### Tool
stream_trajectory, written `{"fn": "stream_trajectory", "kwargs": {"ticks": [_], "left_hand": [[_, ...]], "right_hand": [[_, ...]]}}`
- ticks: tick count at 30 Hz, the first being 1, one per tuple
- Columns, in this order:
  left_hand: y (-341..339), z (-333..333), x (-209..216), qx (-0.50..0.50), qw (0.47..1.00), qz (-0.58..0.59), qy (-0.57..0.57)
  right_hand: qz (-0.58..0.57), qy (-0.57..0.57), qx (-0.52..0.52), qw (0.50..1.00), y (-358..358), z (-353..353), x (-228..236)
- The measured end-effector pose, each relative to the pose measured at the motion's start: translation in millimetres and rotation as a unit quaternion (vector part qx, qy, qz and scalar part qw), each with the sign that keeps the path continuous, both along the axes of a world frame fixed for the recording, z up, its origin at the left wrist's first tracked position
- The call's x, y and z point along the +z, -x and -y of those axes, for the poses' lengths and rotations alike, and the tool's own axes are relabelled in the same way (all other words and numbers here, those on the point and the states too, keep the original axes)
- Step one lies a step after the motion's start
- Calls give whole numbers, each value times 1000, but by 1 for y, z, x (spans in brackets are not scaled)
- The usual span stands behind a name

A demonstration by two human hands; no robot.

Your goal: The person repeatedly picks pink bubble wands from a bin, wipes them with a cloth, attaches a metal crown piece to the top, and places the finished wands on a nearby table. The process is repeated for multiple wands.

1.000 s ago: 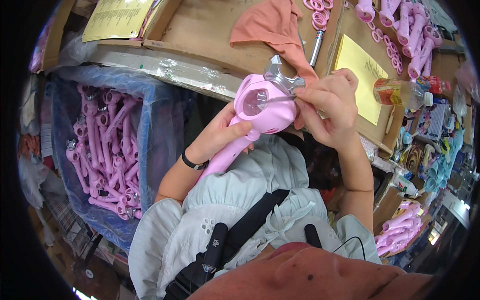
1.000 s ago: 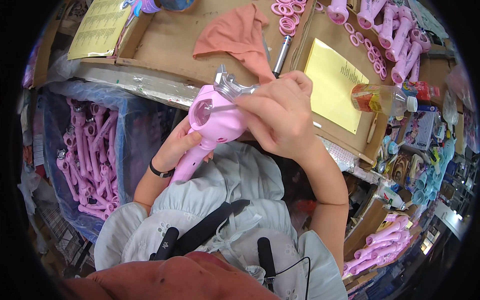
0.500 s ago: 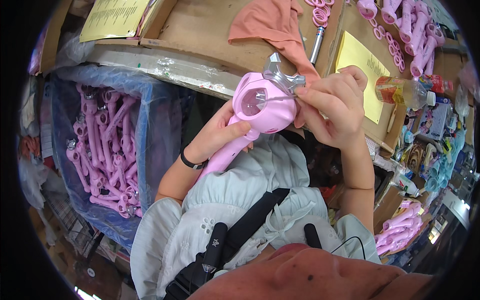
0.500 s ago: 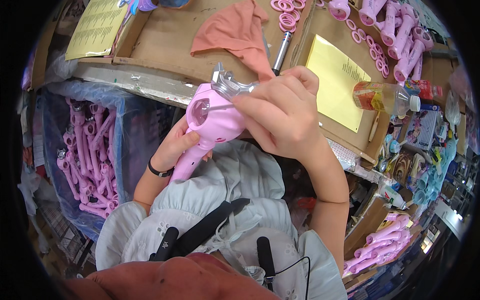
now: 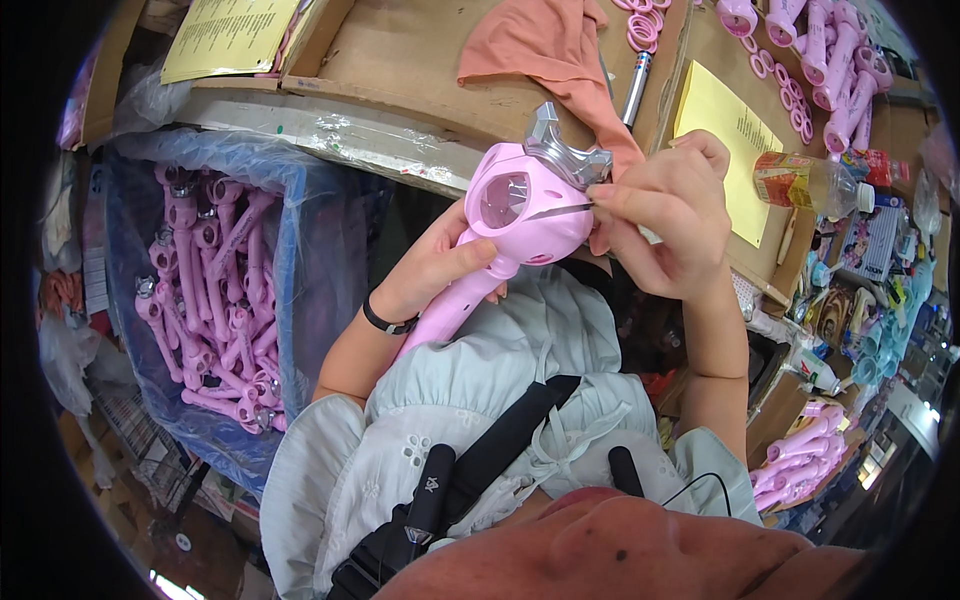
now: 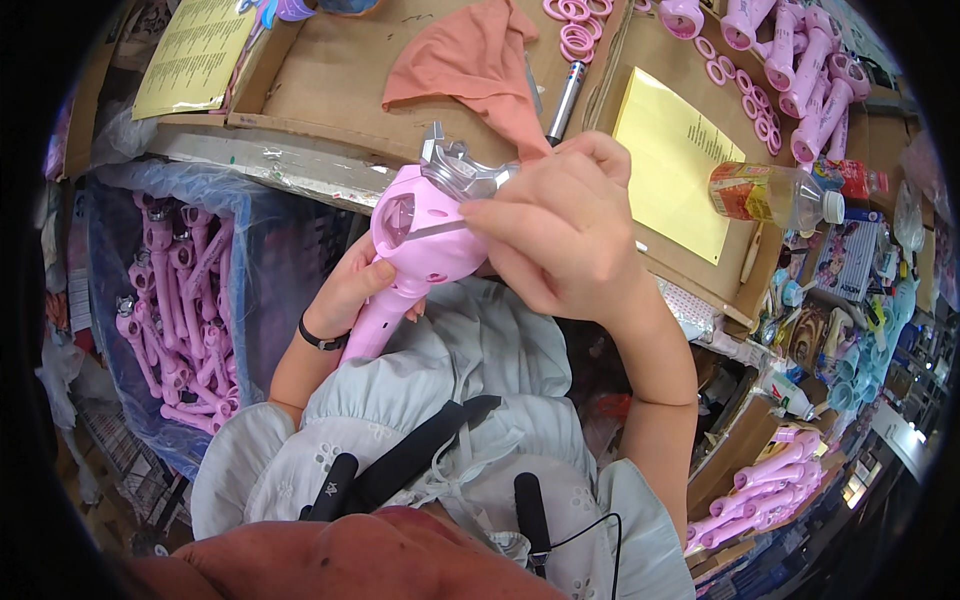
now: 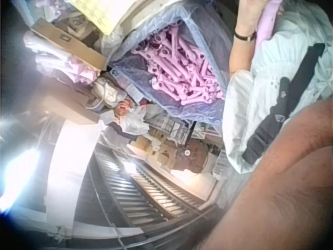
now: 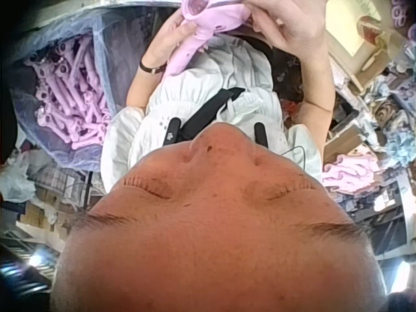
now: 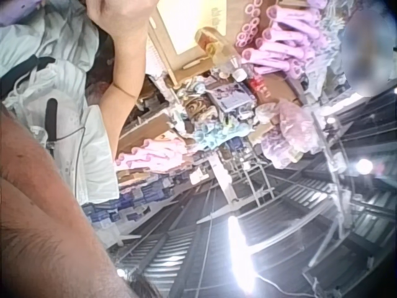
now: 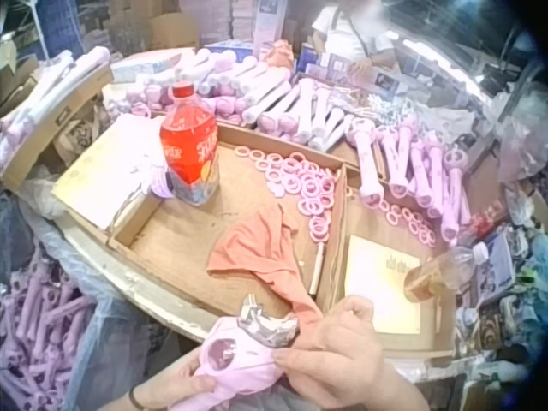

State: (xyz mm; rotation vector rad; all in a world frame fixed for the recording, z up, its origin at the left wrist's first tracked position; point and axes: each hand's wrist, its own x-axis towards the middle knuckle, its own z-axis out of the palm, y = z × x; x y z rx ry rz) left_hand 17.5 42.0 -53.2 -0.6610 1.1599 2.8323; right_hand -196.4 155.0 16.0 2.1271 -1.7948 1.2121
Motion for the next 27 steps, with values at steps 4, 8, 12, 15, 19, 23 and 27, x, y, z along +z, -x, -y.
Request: {"fn": "stream_trajectory", "kwargs": {"ticks": [4,8,12,15,19,23,27], "left_hand": [[0,0,0,1,1000,0,-5],[0,0,-1,1,1000,-2,-8],[0,0,-1,2,1000,3,-8],[0,0,0,5,1000,2,-7],[1,0,0,4,1000,-1,-8],[2,0,1,0,1000,-3,-8],[2,0,1,-1,1000,-5,-5]], "right_hand": [[-36,-12,-46,998,1,2,0],[-11,-14,-9,1000,1,2,0],[-18,-4,-15,1000,0,3,1],[-33,-6,-15,999,0,4,2],[-28,-4,-16,999,1,5,2],[-40,-5,-39,998,1,6,1],[-1,-7,-2,1000,0,7,3]]}}
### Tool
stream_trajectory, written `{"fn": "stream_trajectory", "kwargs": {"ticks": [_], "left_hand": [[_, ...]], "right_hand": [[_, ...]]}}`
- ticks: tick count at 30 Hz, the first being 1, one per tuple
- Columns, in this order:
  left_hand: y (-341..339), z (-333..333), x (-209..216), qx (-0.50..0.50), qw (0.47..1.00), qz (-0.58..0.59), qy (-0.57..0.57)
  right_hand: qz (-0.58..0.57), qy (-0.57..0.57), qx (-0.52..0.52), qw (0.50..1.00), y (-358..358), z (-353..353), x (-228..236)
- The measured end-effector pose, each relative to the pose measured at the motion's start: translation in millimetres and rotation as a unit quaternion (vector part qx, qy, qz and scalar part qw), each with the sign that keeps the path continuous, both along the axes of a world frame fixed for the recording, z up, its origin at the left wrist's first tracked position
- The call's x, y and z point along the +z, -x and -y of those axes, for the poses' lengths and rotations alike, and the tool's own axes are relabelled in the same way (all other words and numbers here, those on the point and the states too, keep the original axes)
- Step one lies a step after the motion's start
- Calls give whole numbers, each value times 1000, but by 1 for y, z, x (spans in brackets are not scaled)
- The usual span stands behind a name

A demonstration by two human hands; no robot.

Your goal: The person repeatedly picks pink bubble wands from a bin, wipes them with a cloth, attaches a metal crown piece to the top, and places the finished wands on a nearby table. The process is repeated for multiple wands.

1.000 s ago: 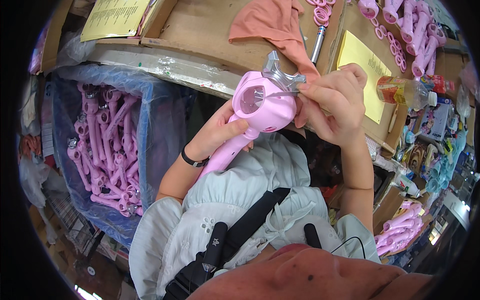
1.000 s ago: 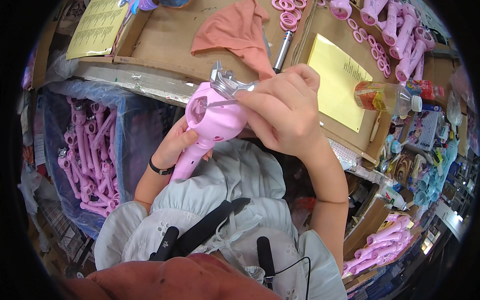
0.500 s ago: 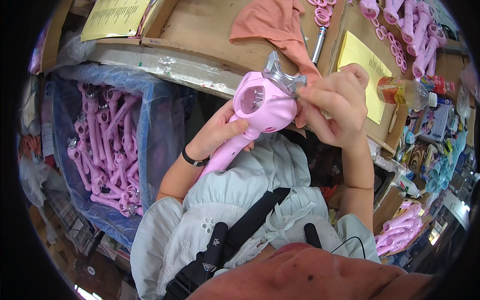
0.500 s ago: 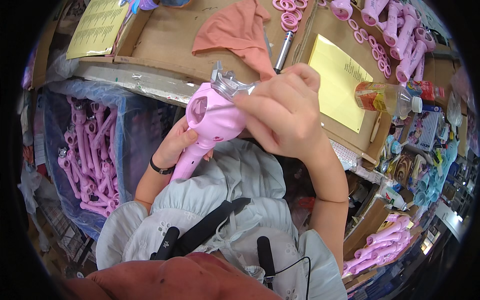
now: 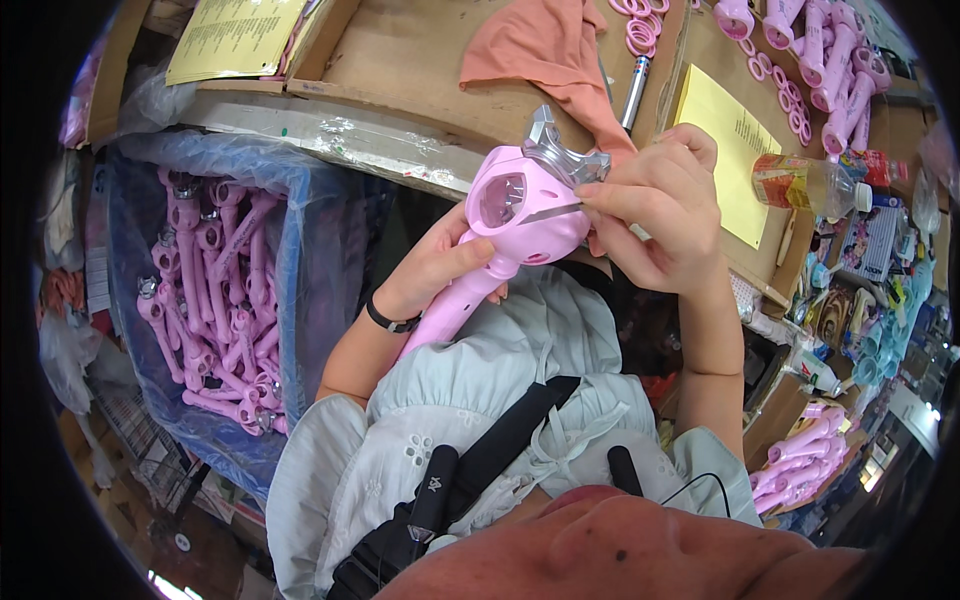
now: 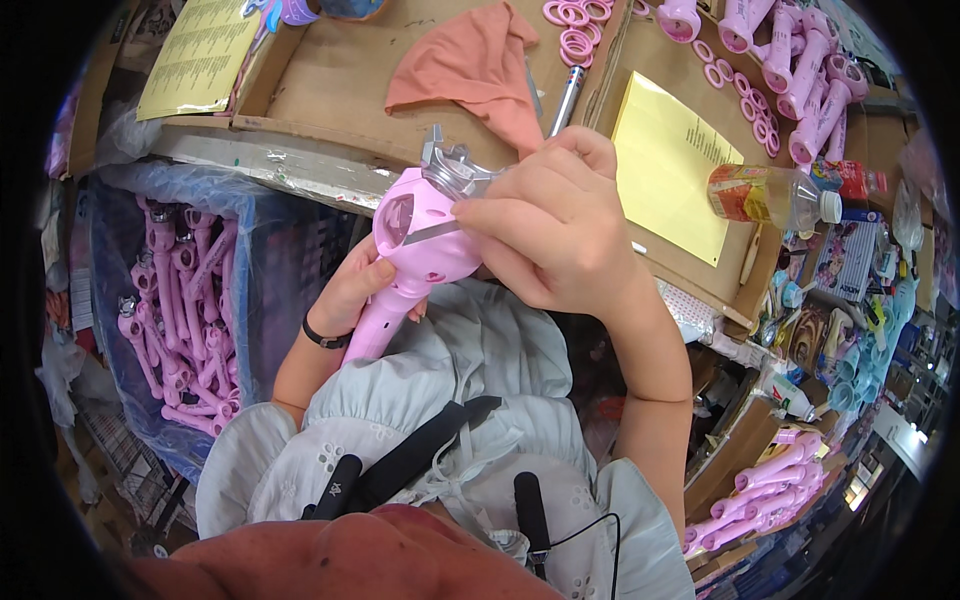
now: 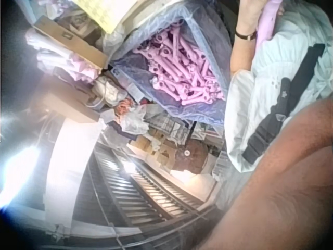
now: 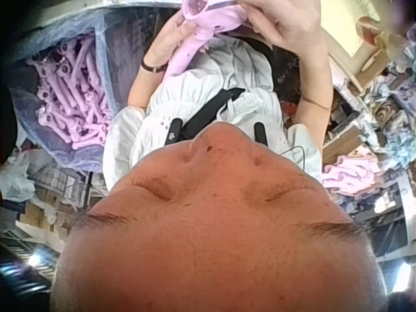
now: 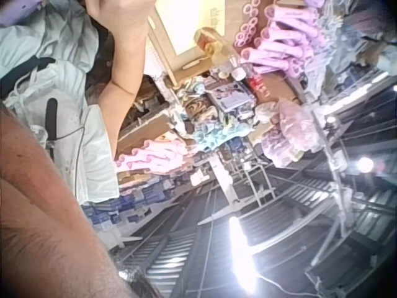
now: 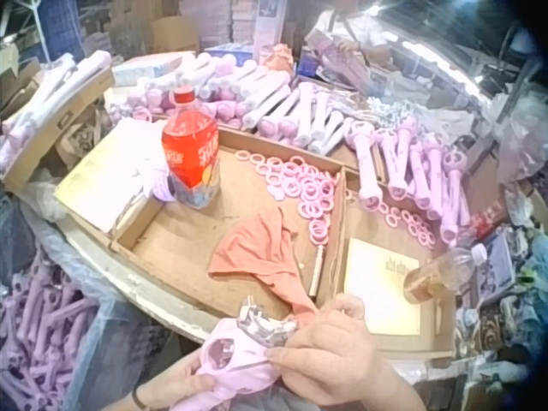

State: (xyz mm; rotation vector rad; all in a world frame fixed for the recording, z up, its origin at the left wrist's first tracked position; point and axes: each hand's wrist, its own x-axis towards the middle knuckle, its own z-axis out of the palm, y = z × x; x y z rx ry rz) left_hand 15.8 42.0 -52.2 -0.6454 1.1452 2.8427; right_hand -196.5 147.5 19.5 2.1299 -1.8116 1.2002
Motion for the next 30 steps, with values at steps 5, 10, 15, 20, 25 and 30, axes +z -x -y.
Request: {"fn": "stream_trajectory", "kwargs": {"ticks": [5,10,15,20,25,30], "left_hand": [[0,0,-1,0,1000,-1,-3],[-1,1,-2,-3,1000,-11,-11],[-2,1,-7,1,1000,-25,-15],[-4,1,-7,-13,999,-31,-13],[-15,-3,3,-3,999,-40,10],[-22,-4,6,-27,996,-87,-5]], "right_hand": [[12,24,-13,1000,-3,0,-1],[20,57,-157,986,-2,-23,-23],[101,123,-299,941,-14,-84,-61],[-161,21,-410,898,-28,-139,-97],[-177,-63,-426,885,-25,-143,-100],[0,37,-355,934,-37,-106,-59]]}}
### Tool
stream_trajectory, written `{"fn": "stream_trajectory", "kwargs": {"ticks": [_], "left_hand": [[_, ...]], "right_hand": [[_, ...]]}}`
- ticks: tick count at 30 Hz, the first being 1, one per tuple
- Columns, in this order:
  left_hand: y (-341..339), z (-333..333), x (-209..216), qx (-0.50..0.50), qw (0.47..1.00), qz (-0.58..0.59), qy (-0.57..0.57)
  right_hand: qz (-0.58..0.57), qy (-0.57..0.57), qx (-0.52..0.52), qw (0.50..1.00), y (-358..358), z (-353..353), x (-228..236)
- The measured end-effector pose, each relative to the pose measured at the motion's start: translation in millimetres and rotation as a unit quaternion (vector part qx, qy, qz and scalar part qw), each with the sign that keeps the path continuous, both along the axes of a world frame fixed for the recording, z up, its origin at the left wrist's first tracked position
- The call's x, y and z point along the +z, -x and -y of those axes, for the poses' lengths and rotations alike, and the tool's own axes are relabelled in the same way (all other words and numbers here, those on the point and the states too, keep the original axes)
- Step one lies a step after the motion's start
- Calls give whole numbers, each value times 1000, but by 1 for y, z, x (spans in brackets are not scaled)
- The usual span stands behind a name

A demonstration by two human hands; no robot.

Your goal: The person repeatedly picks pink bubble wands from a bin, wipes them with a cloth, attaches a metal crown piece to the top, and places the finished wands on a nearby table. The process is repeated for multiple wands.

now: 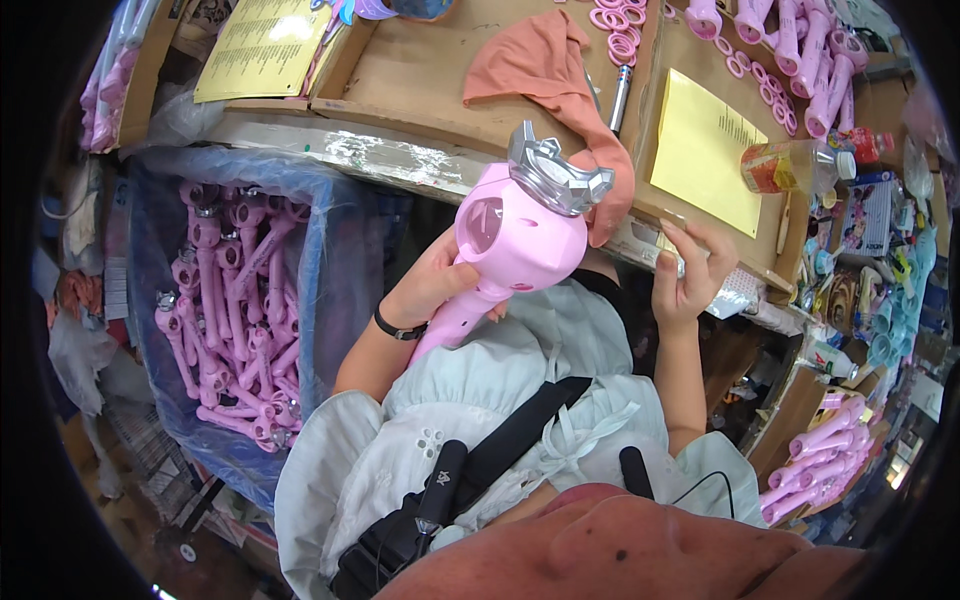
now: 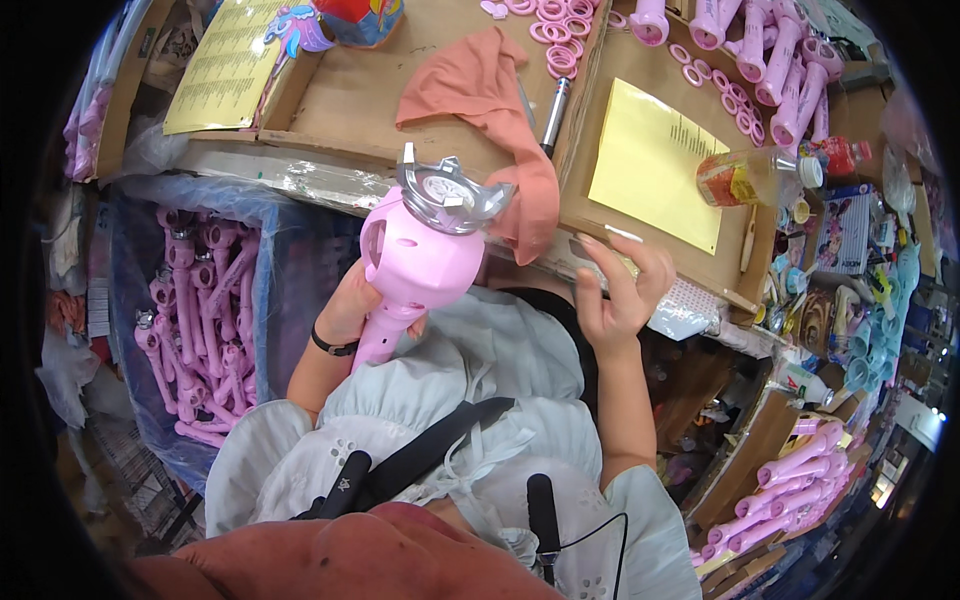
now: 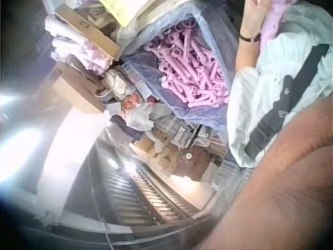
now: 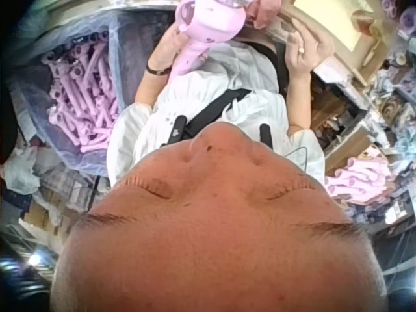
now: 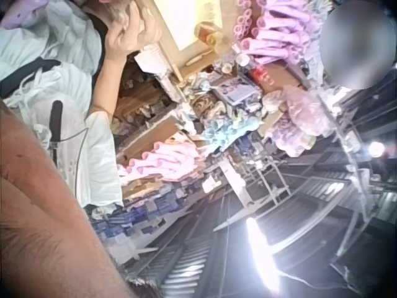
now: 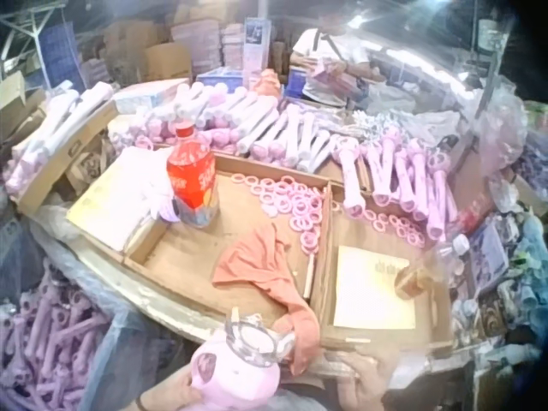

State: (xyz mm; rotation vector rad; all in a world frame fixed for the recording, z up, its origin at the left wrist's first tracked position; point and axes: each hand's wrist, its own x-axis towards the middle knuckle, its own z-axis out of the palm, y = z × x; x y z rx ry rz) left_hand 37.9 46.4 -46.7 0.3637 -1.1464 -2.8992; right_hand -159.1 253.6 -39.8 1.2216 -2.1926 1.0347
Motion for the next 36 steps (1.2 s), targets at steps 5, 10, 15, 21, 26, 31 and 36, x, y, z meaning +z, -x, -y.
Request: {"fn": "stream_trajectory", "kwargs": {"ticks": [5,10,15,21,26,31,36], "left_hand": [[-1,-6,4,2,1000,-11,5],[3,-11,18,36,999,-7,41],[4,-11,24,31,996,-14,77],[0,-12,18,42,995,-4,93],[0,-11,11,47,989,11,141],[-5,3,-3,-12,999,-16,-35],[0,2,-22,-34,958,-144,-244]], "right_hand": [[-25,84,214,973,-15,56,49],[47,58,319,945,-23,83,66],[74,14,357,931,-18,82,62],[71,5,370,926,-16,82,60],[101,39,507,855,-7,77,57],[327,240,550,730,1,65,39],[440,329,193,813,-24,43,20]]}}
